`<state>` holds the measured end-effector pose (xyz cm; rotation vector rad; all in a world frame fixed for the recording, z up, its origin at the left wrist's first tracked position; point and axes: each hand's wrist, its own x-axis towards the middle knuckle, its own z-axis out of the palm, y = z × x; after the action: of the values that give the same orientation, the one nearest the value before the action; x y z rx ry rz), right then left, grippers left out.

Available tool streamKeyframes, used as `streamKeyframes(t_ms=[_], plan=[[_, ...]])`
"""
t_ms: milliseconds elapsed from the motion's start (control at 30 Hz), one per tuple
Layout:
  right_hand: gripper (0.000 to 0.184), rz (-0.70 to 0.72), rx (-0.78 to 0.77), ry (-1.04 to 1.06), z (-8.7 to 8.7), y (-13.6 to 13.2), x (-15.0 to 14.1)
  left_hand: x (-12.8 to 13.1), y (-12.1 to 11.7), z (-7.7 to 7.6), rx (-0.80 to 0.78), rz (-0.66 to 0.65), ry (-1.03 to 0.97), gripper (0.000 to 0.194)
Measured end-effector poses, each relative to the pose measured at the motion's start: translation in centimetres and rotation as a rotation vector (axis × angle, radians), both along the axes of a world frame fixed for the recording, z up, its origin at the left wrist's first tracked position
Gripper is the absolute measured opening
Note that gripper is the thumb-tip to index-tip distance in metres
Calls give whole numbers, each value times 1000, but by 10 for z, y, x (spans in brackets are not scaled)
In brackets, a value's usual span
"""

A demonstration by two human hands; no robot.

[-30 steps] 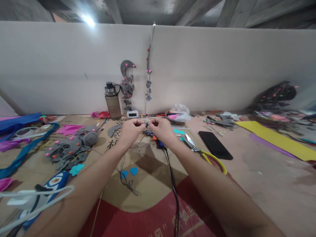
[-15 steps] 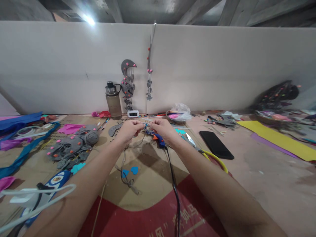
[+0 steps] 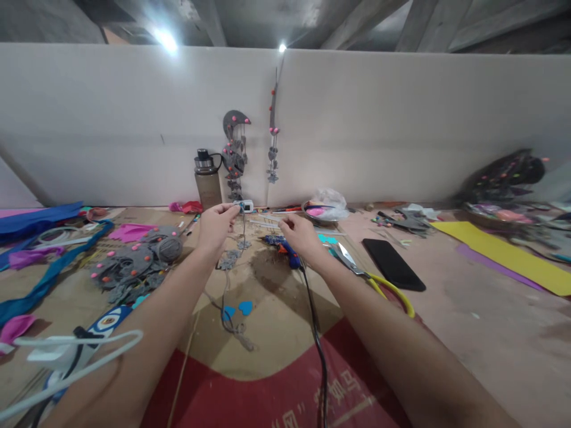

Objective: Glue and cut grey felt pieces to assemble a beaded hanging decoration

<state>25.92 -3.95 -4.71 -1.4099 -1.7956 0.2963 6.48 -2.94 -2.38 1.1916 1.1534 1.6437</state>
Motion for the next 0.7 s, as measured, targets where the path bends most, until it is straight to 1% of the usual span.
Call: streamKeyframes(t_ms=[67, 100, 133, 200, 233, 267, 300, 333, 367, 400, 433, 500, 567, 633, 700], plan=[[22, 50, 33, 55, 2, -3, -7, 2, -2, 2, 65, 29, 33, 26], [21, 54, 52, 52, 3, -4, -8, 3, -3, 2, 98, 40, 58, 25], [22, 28, 68, 19, 3, -5, -9, 4, -4, 3, 127, 51, 84, 25], [27, -102, 65, -138, 1, -6, -6, 5, -6, 5, 164, 71, 117, 25], [32, -170, 15, -250, -2, -7, -4, 6, -7, 6, 170, 79, 119, 25], [36, -210, -71, -367, -5, -7, -1, 6, -7, 6, 169, 89, 114, 24], [40, -217, -177, -471, -8, -6, 3, 6, -7, 7, 164, 98, 108, 24], [41, -179, -296, -550, -12, -6, 6, 5, -7, 7, 157, 105, 102, 24], [39, -133, -374, -592, -16, -5, 8, 5, -7, 7, 149, 109, 99, 24], [36, -86, -428, -611, -19, -4, 10, 4, -6, 7, 143, 109, 97, 24], [31, -52, -444, -611, -22, -3, 11, 3, -6, 7, 136, 105, 97, 24], [20, -30, -425, -587, -25, 0, 14, 1, -4, 6, 125, 95, 92, 24], [14, -32, -409, -556, -26, 3, 16, -1, -2, 4, 107, 87, 75, 25], [11, -44, -398, -522, -24, 5, 18, -4, 0, 3, 89, 81, 46, 26], [13, -52, -396, -455, -20, 6, 20, -6, 2, 2, 68, 78, 10, 27]])
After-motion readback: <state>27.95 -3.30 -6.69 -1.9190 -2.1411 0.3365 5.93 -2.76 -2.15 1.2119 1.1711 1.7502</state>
